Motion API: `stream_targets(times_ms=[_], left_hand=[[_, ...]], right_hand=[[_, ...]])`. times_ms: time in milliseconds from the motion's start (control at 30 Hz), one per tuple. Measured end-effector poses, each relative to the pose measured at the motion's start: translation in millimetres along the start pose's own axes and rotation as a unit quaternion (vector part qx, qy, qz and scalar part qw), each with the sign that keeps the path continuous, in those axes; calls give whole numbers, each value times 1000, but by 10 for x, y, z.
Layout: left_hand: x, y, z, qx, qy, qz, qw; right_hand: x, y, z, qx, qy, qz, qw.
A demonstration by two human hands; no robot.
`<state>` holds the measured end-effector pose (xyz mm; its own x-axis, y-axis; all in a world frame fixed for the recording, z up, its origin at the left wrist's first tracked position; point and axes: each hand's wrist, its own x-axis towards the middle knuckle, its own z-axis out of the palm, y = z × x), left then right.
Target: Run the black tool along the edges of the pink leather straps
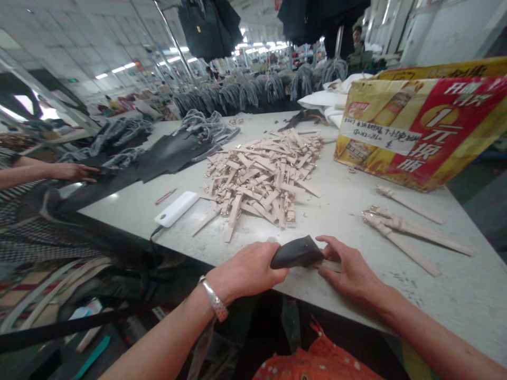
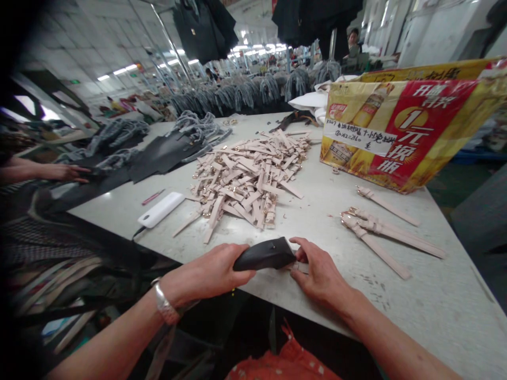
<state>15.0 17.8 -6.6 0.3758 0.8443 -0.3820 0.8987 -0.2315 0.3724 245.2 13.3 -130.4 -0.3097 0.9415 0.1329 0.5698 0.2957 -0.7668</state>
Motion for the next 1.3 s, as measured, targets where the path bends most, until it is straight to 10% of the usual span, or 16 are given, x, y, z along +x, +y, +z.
stream_targets(times_ms=[1067,1300], left_hand=[[-329,-332,77,-77,66,-69,992],[-545,-380,127,-67,66,-53,994]], right_hand=[[78,-202,-21,-133,-35,-44,989],[21,-213,38,-245,23,-158,956]])
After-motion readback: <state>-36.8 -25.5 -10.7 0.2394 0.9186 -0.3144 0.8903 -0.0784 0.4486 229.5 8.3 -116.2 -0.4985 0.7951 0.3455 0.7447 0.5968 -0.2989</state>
